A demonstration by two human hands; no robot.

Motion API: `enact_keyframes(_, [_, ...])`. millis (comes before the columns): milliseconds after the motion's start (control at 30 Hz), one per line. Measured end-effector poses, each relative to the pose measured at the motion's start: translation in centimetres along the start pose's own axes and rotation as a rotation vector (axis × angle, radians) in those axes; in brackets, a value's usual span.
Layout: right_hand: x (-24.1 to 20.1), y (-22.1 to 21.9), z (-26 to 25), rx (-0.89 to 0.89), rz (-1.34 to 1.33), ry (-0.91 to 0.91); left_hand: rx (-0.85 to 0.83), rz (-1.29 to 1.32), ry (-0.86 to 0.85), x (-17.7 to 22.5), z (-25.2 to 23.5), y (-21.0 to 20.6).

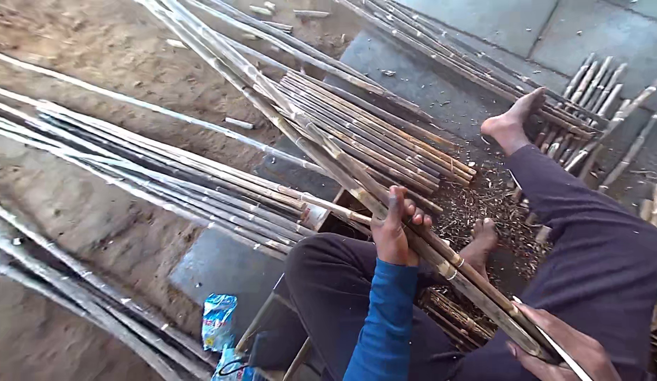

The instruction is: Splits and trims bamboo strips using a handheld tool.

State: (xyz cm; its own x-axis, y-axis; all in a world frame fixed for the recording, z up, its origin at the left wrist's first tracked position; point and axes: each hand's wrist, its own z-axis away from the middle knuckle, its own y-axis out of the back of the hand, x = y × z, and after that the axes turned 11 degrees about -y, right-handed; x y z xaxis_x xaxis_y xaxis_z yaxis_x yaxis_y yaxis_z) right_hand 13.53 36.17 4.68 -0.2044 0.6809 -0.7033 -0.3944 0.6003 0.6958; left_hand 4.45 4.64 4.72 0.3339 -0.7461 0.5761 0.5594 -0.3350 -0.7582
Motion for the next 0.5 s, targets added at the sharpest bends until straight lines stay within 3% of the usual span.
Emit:
enact_keyframes(133, [-4.0,-0.7,-3.4,0.081,-0.079,0.092,-0.209,-0.066,0.043,-0.3,5.0,-0.9])
enact_keyframes(200, [-6.2,-1.2,-5.6,0.117,-0.071,0.129,-0.186,-0.032,0.07,-1.1,6.7,-1.7])
enact_keyframes(300, [-8.6,-0.8,-8.0,0.083,-0.16,0.112,-0.188,0.05,0.048,-0.1,4.7,-1.6])
enact_keyframes(400, [-11.9,0.3,-11.4,0.349,-0.277,0.237,-0.126,0.063,0.015,0.0,1.4,-1.1])
enact_keyframes(433, [-13.6,-0.4,-12.8,0.408,-0.24,0.32,-0.105,0.077,0.019,-0.4,0.7,-0.8])
enact_keyframes(500, [-18.3,-4.8,-15.6,0.362,-0.206,0.447,-0.107,0.148,0.04,-1.4,0.4,0.1])
